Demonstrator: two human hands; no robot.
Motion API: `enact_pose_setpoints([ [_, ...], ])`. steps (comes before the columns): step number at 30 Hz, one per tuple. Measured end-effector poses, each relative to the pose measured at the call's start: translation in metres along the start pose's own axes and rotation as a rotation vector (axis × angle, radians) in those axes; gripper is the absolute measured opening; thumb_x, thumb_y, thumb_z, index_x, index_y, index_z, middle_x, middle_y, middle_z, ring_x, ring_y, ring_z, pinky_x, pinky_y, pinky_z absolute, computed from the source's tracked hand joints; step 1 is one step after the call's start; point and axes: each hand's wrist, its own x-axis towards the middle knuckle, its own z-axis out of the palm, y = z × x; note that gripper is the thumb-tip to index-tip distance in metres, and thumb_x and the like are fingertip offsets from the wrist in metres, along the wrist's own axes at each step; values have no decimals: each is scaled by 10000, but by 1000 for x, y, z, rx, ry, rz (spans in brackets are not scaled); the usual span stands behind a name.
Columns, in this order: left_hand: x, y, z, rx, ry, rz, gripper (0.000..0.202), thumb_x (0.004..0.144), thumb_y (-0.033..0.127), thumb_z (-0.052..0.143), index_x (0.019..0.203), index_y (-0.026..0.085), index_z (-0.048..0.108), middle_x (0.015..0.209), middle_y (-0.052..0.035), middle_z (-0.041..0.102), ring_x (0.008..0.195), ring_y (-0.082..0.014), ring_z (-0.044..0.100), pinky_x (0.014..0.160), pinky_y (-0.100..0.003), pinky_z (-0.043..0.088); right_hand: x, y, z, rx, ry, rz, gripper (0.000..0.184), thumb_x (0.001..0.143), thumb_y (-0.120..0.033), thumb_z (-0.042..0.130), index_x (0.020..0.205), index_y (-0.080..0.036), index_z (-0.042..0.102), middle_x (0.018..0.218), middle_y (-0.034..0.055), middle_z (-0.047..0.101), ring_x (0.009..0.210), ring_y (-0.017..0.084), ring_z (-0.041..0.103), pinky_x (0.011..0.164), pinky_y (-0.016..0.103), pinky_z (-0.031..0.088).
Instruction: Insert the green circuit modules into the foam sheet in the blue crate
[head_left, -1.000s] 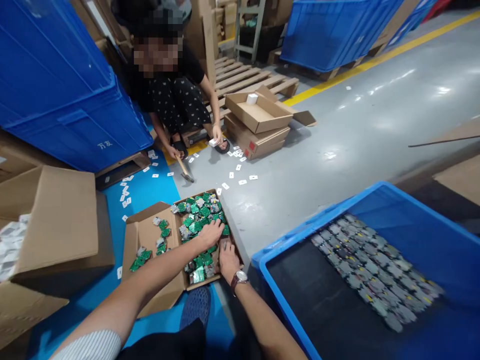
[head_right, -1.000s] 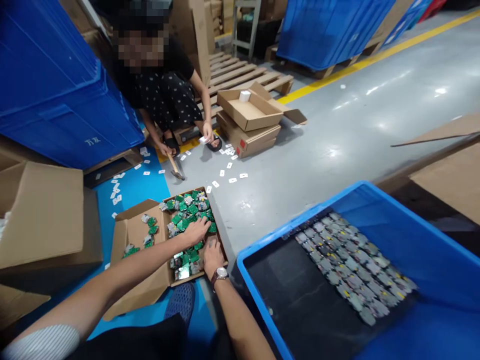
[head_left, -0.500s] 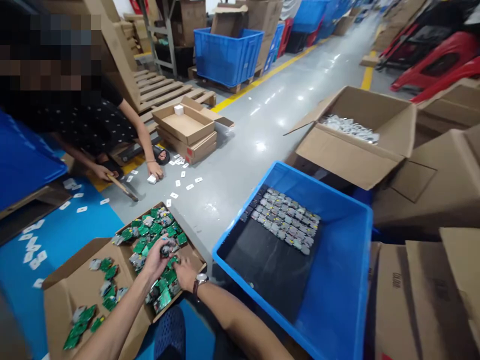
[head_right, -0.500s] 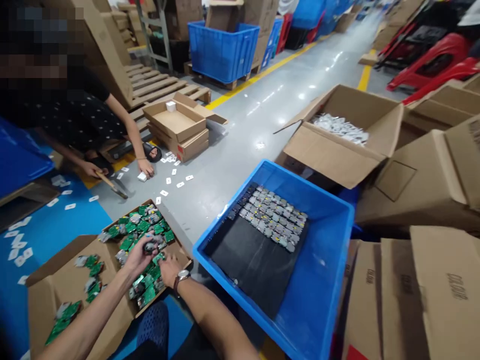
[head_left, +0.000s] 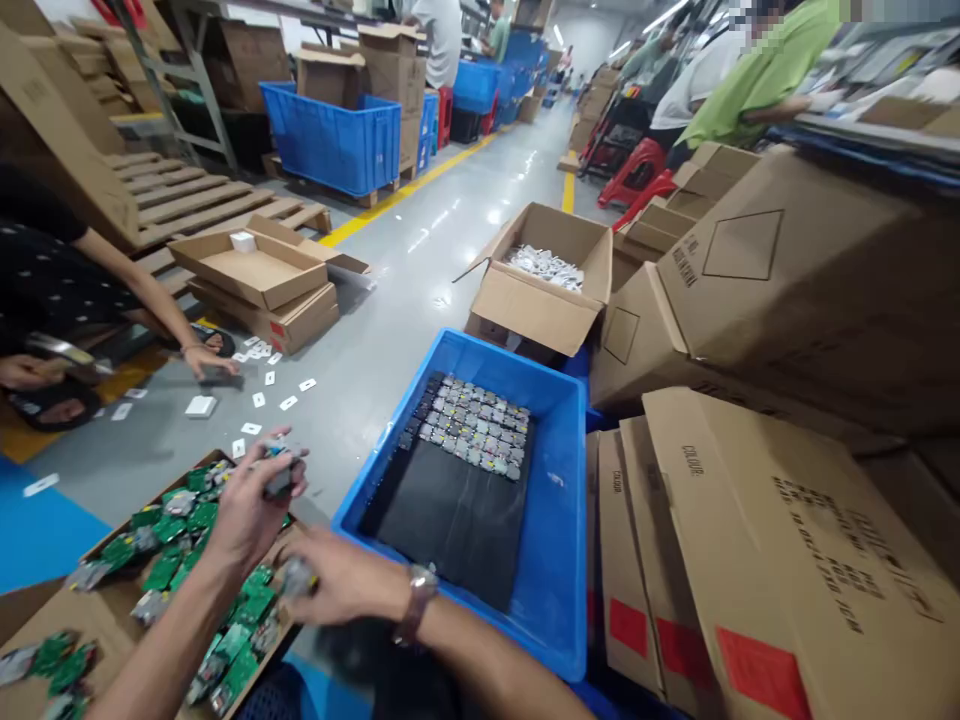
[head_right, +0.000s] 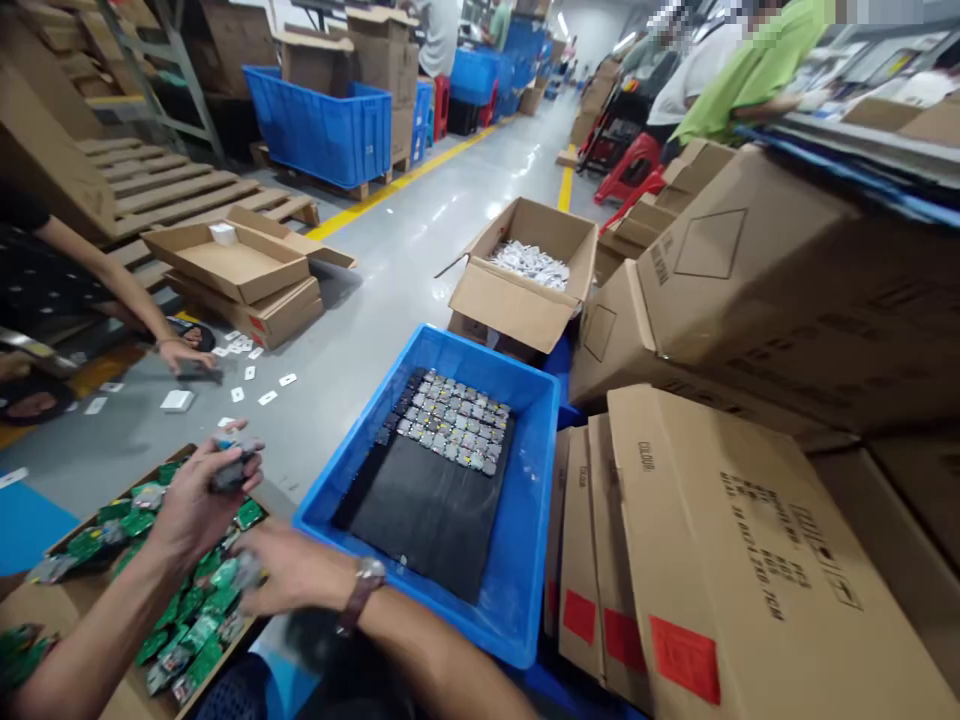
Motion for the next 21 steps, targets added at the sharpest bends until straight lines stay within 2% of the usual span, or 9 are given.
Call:
enact_pose_setpoints([
  [2,-2,-11,18,117,-28,28,510,676,279,800,1149,193,628,888,-18,679,585,-100,524,500,-205,418,-30,15,-43,56,131,17,529,739,-314,762,1213,-236,542,1024,-1,621,820,153,589,708,247,491],
  [5,-4,-48,39,495,-149,94,490,733,359,750,1179,191,633,894,-9,677,590,-114,553,549,-244,468,-63,59,-98,-66,405,230,528,835,-146,594,1336,-229,447,1079,26,593,887,163,584,791,288,507],
  [6,-4,-63,43,636,-214,141,455,755,360,720,1171,194,640,919,-13,684,656,-137,600,621,-271,512,-70,75,-111,-174,430,292,529,835,-103,564,1338,-219,448,1097,43,581,927,177,578,817,304,508],
  [8,-6,-93,45,867,-363,265,399,801,327,649,1180,204,639,1022,-37,698,875,-190,665,820,-330,547,-77,104,-126,-452,363,375,524,831,-32,525,1328,-188,476,1128,94,569,1000,217,561,838,333,501],
  [10,-9,-114,41,1040,-506,368,421,841,289,583,1254,209,598,1133,-66,686,1032,-222,658,934,-362,527,-78,124,-131,-697,226,368,505,854,-9,499,1337,-157,494,1137,137,570,1046,254,542,850,359,486],
  [13,-14,-129,30,1288,-628,418,479,877,279,539,1351,209,525,1173,-93,664,1032,-251,663,901,-378,542,-76,140,-130,-873,94,290,468,929,-54,454,1389,-136,473,1120,156,580,1052,276,525,860,386,465],
  [16,-15,-130,23,1471,-654,413,480,892,290,535,1366,223,505,1177,-95,659,1008,-266,674,852,-370,552,-73,148,-128,-911,67,262,457,963,-84,419,1416,-136,457,1133,157,581,1036,275,517,851,393,454],
  [21,-15,-130,24,1584,-680,397,464,912,301,527,1369,221,500,1199,-99,649,984,-271,683,817,-369,554,-71,157,-130,-897,68,239,472,973,-98,413,1441,-156,444,1172,153,585,1058,268,513,872,389,444],
])
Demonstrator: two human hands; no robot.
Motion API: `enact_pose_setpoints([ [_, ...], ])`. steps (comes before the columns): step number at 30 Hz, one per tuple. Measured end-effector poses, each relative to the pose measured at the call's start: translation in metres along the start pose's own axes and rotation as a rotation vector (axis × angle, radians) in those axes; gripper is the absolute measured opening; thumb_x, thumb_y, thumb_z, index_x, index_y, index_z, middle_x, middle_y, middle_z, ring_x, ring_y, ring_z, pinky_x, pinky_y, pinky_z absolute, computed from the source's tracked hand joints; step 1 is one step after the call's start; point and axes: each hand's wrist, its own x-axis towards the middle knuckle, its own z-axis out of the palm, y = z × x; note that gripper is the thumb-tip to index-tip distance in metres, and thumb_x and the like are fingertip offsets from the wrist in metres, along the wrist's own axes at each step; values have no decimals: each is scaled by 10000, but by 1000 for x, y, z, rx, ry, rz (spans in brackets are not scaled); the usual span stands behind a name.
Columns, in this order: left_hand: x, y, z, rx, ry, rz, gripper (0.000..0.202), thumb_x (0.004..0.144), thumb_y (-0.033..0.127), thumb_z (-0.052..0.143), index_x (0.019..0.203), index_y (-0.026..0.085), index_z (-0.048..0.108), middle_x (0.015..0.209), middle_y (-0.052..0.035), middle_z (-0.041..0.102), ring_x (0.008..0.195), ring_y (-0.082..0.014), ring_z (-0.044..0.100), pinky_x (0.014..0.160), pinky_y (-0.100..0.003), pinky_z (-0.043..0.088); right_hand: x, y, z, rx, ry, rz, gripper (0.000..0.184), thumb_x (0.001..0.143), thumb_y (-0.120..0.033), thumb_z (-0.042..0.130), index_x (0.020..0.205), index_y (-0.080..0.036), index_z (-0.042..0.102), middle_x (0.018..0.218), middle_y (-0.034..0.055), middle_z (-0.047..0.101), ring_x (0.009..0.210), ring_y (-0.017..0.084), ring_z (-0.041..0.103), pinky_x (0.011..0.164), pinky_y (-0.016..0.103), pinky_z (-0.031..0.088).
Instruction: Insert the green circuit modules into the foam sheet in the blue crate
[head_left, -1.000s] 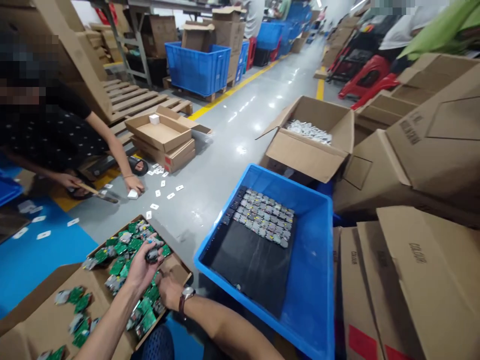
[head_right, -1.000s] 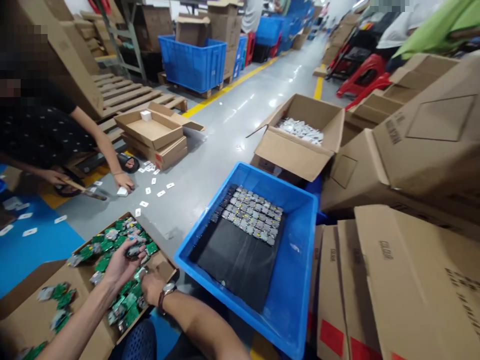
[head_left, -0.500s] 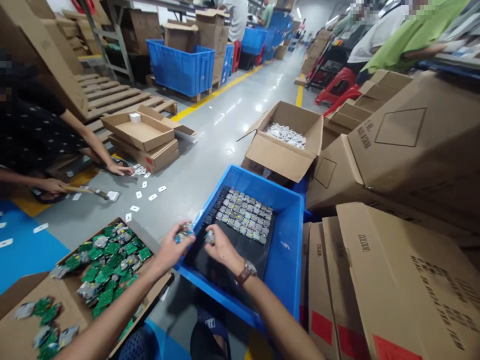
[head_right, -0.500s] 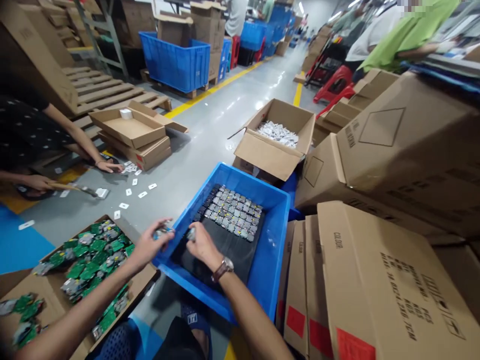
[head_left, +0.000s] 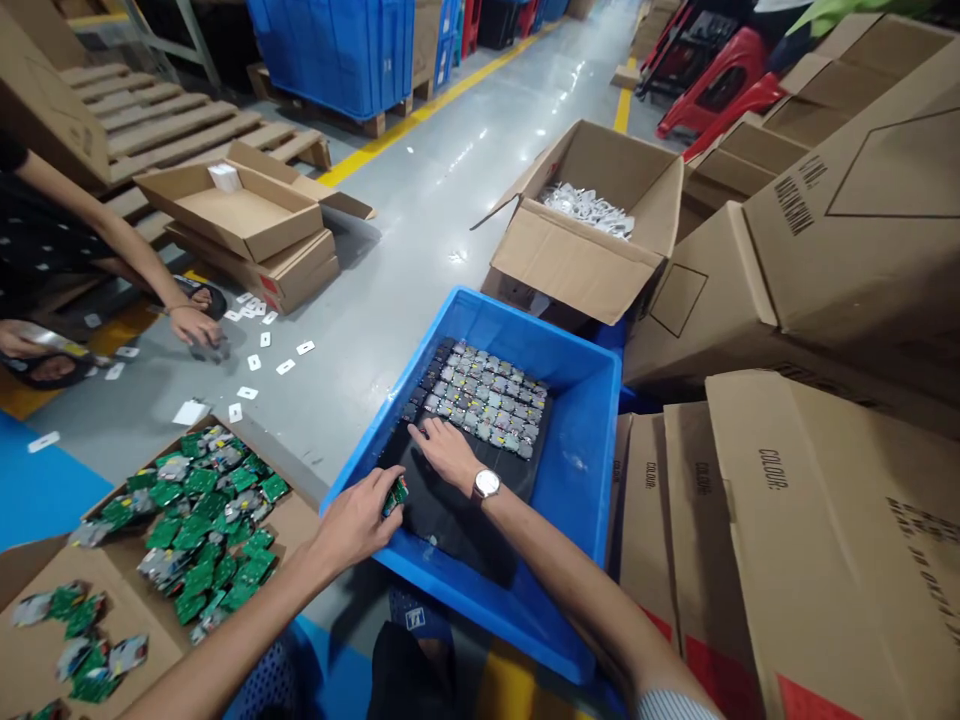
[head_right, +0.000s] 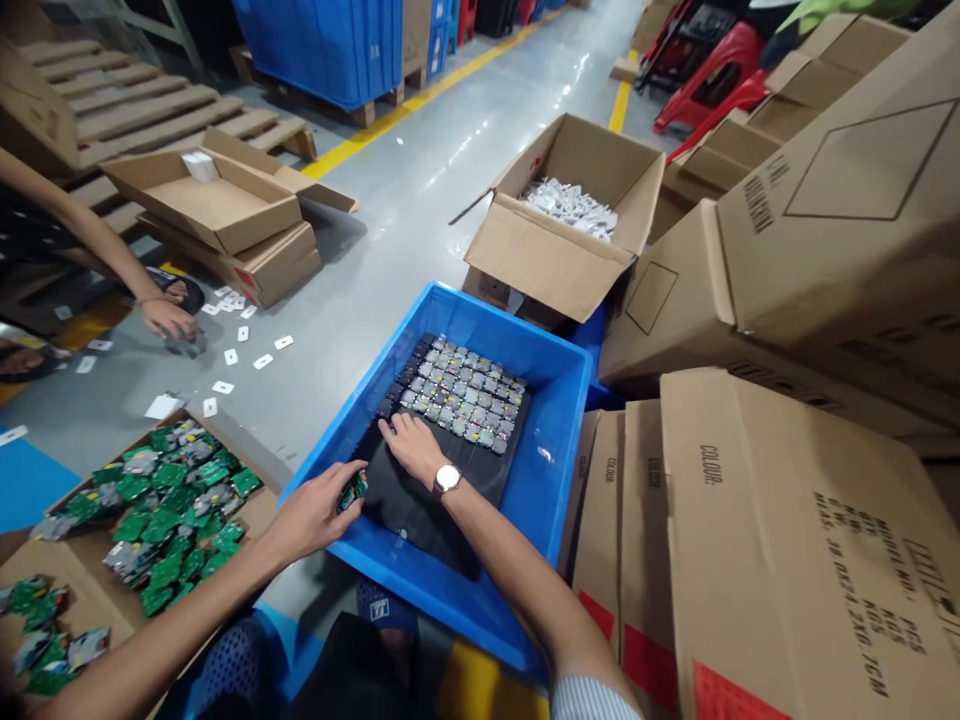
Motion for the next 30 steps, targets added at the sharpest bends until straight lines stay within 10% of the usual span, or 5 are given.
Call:
enact_pose_setpoints([
  [8,0,5,-3,51,-88,-57,484,913,313,534,1387,230,490,1229,-98,631,1020,-276,677,839,-370,549,-6,1,45,250,35,273,559,856,-130,556,1409,-133,476,1240,156,574,1139,275,506,990,390,446],
  [15,3,10,-5,46,-143,-84,506,909,323,540,1402,233,473,1253,-100,622,1067,-283,666,882,-379,548,-3,2,97,567,316,495,550,868,-171,501,1418,-165,479,1273,148,500,1106,250,573,968,395,518],
  [24,6,10,-3,-4,-133,-112,489,895,303,562,1372,219,493,1264,-133,618,1075,-311,668,875,-406,555,20,-12,73,969,513,576,375,891,-293,540,1230,-148,607,1257,171,547,1126,265,580,951,455,538],
  [30,11,8,-1,-154,-78,-165,636,865,257,603,1459,189,385,1396,-157,557,1271,-309,575,1011,-410,505,-14,-64,30,1944,-80,626,592,890,-718,489,1098,-196,677,986,100,691,881,244,672,694,376,577],
])
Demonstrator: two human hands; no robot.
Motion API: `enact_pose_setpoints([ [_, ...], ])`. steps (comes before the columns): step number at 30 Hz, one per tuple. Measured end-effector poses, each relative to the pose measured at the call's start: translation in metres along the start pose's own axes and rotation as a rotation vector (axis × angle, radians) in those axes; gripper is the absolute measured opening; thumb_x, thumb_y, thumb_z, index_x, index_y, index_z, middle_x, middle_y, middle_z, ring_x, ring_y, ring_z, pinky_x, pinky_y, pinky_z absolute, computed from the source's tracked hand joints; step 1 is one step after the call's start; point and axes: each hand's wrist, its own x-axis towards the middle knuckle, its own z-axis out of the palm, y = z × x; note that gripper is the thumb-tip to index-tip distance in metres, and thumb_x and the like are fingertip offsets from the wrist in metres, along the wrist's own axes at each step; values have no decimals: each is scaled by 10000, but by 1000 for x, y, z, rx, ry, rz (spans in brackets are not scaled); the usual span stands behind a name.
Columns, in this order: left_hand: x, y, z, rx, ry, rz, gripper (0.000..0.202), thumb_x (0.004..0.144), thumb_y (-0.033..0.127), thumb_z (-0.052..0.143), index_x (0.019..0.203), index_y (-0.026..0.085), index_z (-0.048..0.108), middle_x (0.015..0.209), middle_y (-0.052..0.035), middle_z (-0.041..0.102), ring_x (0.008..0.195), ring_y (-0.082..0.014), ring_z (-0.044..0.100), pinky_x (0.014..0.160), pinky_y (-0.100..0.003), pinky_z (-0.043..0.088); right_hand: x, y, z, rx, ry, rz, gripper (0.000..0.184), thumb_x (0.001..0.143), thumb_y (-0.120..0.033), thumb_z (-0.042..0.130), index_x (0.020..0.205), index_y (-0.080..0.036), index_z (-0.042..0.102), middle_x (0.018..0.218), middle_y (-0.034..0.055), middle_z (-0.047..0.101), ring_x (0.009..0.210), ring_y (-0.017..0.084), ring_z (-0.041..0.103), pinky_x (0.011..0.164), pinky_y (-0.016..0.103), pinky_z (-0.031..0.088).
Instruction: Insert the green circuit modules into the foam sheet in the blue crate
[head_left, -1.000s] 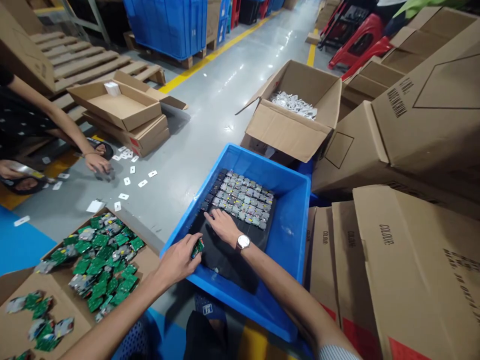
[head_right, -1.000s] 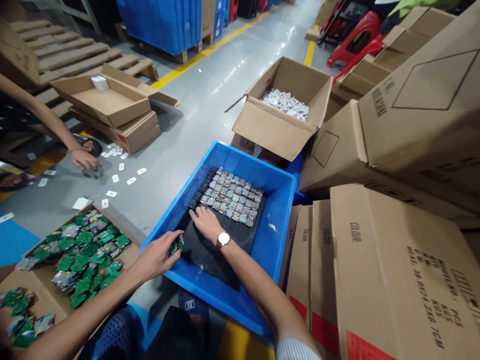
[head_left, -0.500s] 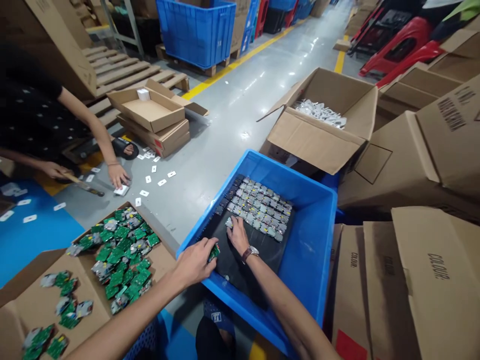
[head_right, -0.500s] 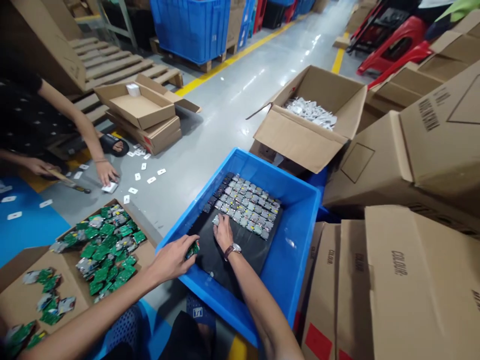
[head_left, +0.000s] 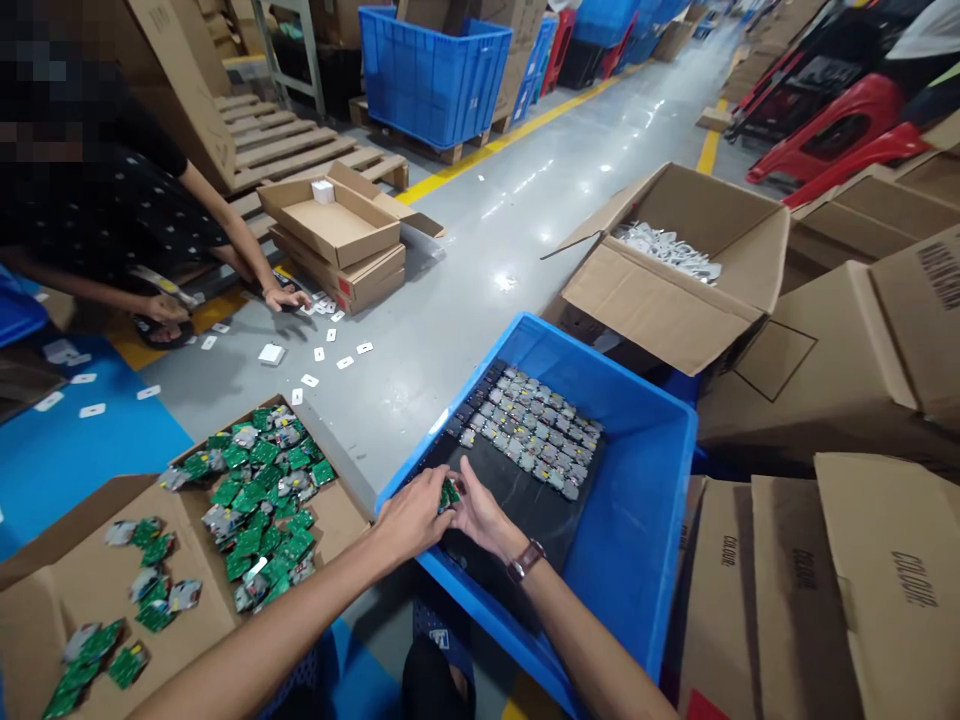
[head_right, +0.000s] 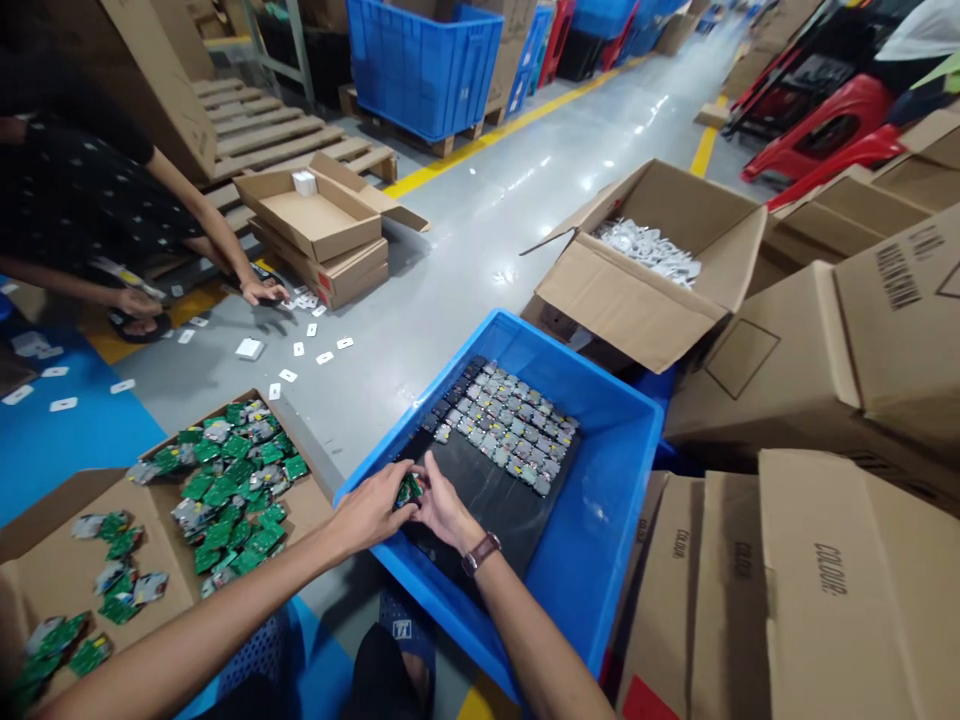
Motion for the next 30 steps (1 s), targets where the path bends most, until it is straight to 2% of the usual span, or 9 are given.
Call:
enact_pose_setpoints([
  [2,1,-3,2,-50,-4,34,734,825,226,646,1491,180,342,1445,-163,520,1329,-308,527,1059,-410,480,-14,5,10,162,-82,52,553,843,-683,608,1120,-209,672,979,82,702,873,230,678,689,352,572],
  [4,2,-6,2,-89,-6,92,738,815,167,634,1493,183,343,1469,-153,500,1352,-289,506,1095,-400,457,-18,10,11,218,-3,-16,512,751,-551,775,1126,-218,669,996,62,706,889,212,674,710,324,567],
  [6,3,-8,2,-94,-15,129,623,849,112,561,1446,202,408,1439,-131,524,1316,-264,539,1085,-388,467,-12,15,3,166,121,-74,526,685,-459,838,1117,-213,669,976,49,702,847,200,665,691,316,561],
  [10,1,-7,-4,1,-73,102,364,925,146,496,1279,206,553,1298,-124,597,1160,-273,637,954,-384,542,11,21,-32,-249,424,-178,498,688,-395,780,1131,-194,674,892,32,682,742,192,628,658,340,550],
  [14,-3,-4,-8,45,-39,128,257,954,220,520,1198,192,593,1207,-130,624,1102,-274,652,913,-369,553,27,25,-66,-719,587,-340,489,697,-336,694,1159,-174,686,1030,84,689,939,247,645,888,433,533],
  [16,-4,-4,-7,45,-5,167,220,965,221,504,1156,191,607,1168,-122,634,1084,-263,652,915,-362,549,27,26,-77,-892,610,-386,490,725,-329,661,1185,-162,683,1115,125,675,1068,289,618,989,483,480],
  [19,-4,-7,-5,32,35,210,180,970,213,490,1091,191,622,1103,-109,645,1045,-245,654,916,-351,543,19,30,-86,-1069,611,-418,415,780,-319,619,1162,-176,694,1174,138,660,1170,321,567,1052,531,422],
  [25,-3,-9,-3,43,51,217,164,973,210,485,1043,187,631,1061,-101,649,1018,-236,659,907,-343,543,6,31,-87,-1232,583,-530,381,813,-272,580,1169,-168,667,1157,136,639,1114,302,561,985,485,471],
  [30,-5,-6,-6,67,28,195,176,980,229,481,1059,192,634,1071,-102,650,1014,-242,663,865,-331,555,17,17,-83,-1231,552,-624,346,922,-268,447,1189,-161,639,1104,126,647,1092,266,574,992,443,472],
])
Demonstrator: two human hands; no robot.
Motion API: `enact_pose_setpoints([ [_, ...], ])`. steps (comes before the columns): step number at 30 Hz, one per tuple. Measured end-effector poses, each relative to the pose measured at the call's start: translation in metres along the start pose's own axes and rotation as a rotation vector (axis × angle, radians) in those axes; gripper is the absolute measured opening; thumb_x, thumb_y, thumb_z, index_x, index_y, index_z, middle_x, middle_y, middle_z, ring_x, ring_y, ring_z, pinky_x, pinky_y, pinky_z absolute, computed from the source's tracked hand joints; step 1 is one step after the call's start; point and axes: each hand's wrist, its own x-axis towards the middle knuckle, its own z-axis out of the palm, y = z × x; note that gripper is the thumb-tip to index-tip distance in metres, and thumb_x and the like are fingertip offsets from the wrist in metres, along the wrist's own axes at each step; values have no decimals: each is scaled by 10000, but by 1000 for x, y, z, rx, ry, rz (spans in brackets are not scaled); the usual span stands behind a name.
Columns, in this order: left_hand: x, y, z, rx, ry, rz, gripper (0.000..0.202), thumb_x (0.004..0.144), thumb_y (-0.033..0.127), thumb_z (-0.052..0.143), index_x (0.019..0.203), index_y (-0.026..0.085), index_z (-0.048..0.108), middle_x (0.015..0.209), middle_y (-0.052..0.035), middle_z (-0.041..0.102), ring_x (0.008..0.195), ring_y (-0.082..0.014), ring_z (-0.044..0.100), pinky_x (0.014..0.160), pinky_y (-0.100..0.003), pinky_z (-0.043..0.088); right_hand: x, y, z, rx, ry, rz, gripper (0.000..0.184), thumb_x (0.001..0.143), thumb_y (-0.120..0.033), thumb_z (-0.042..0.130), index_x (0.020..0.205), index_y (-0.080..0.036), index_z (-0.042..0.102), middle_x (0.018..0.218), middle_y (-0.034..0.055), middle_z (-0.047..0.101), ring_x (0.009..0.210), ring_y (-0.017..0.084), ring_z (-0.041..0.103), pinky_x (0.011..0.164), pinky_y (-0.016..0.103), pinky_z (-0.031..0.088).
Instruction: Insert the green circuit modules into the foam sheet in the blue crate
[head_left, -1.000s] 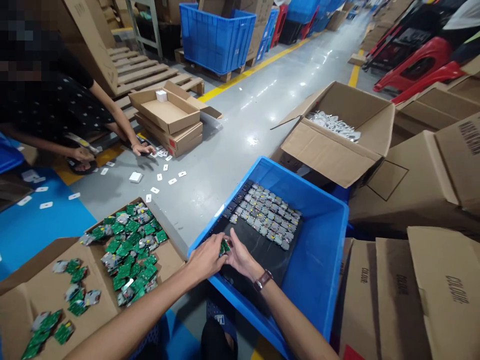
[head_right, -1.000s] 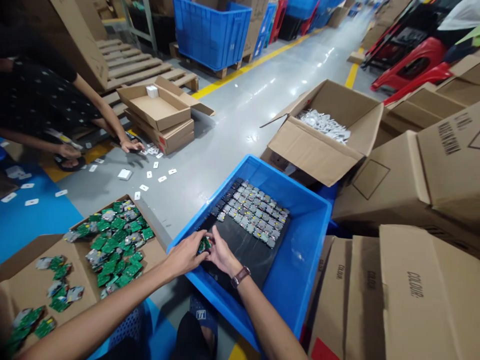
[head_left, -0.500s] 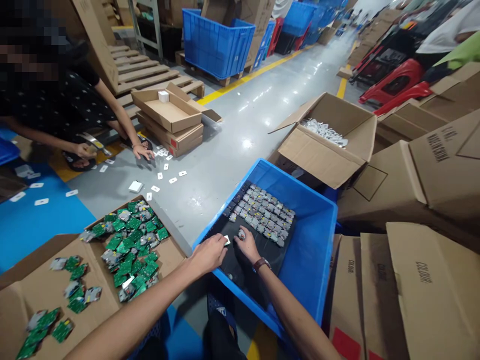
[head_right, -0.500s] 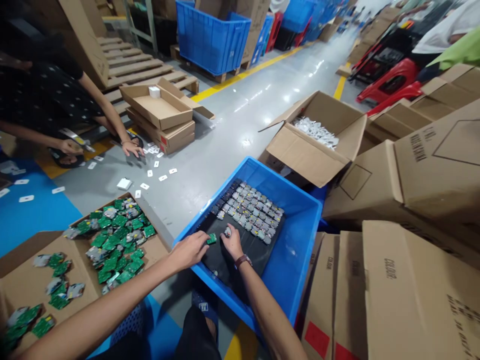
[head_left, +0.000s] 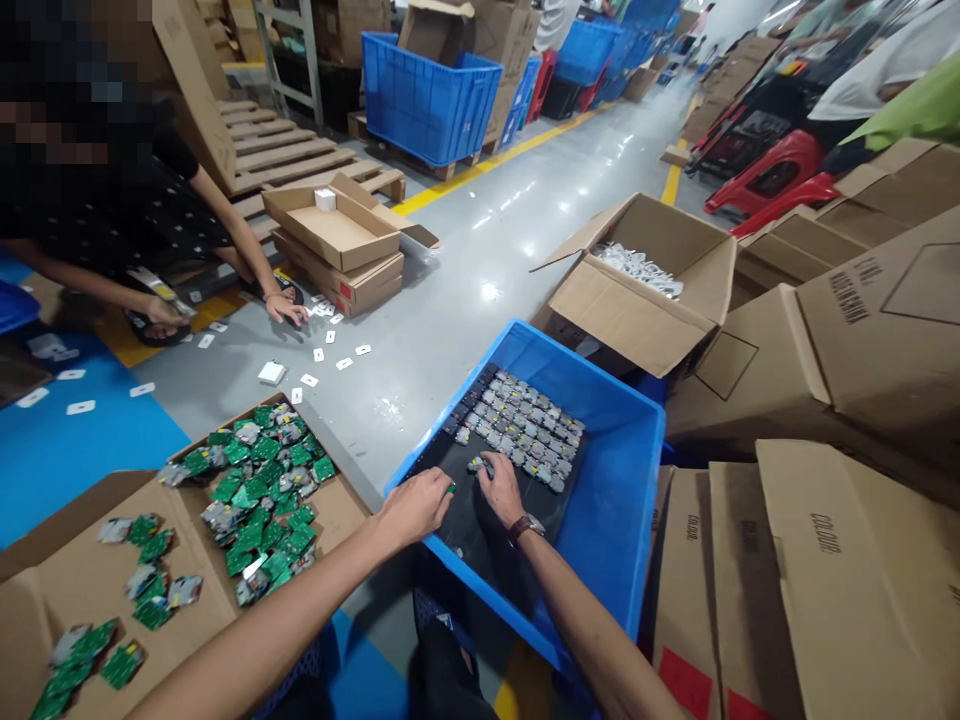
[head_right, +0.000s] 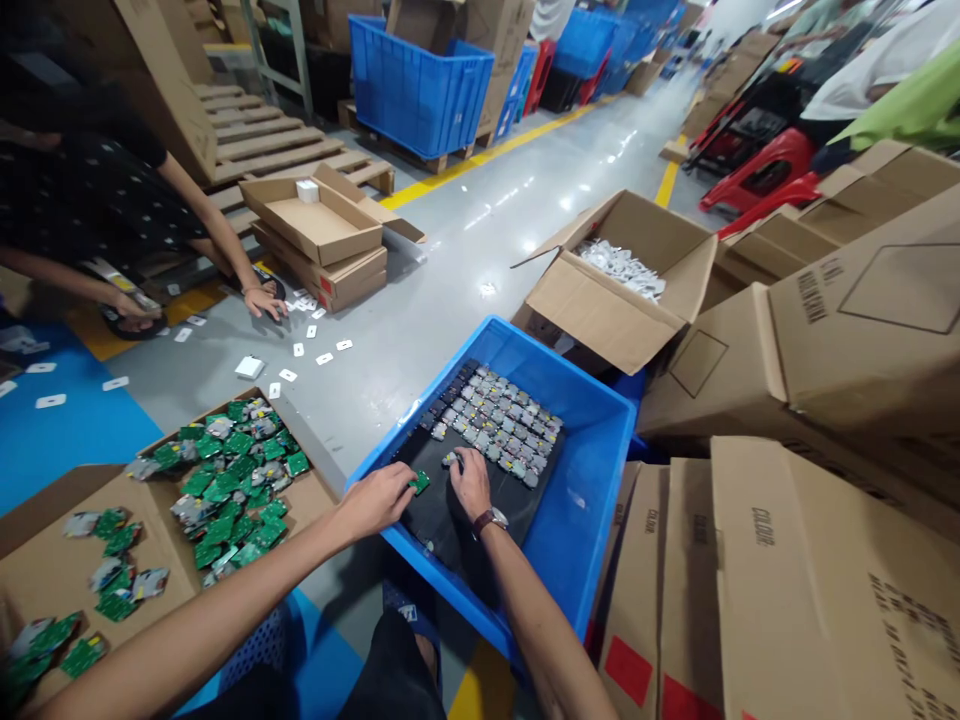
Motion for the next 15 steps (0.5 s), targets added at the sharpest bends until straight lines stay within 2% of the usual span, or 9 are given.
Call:
enact_pose_setpoints([
  [3,0,1,0,-2,0,-11,184,984,237,478,1072,201,636,1066,-96,652,1001,-234,663,867,-326,552,15,-1,3,-14,10,-7,377,944,-260,404,1237,-151,615,1119,133,647,1098,262,569,974,426,480],
  [7,0,0,2,0,1,-21,204,993,253,462,1092,208,636,1074,-93,657,1005,-233,662,864,-325,553,21,2,11,-133,-69,-49,449,900,-328,530,1313,-155,571,1174,139,629,1126,288,549,991,452,459],
  [9,0,1,2,3,-1,-28,210,998,259,456,1094,214,636,1077,-89,661,1000,-229,665,855,-319,554,19,6,16,-189,-104,-61,429,903,-332,535,1297,-168,580,1151,133,629,1113,291,547,992,453,448],
  [15,0,2,2,36,-9,-43,222,1008,274,440,1091,220,638,1104,-80,667,1010,-227,669,845,-310,553,15,16,25,-175,55,26,435,976,-379,423,1321,-137,531,1106,157,612,1076,303,533,947,452,468],
])
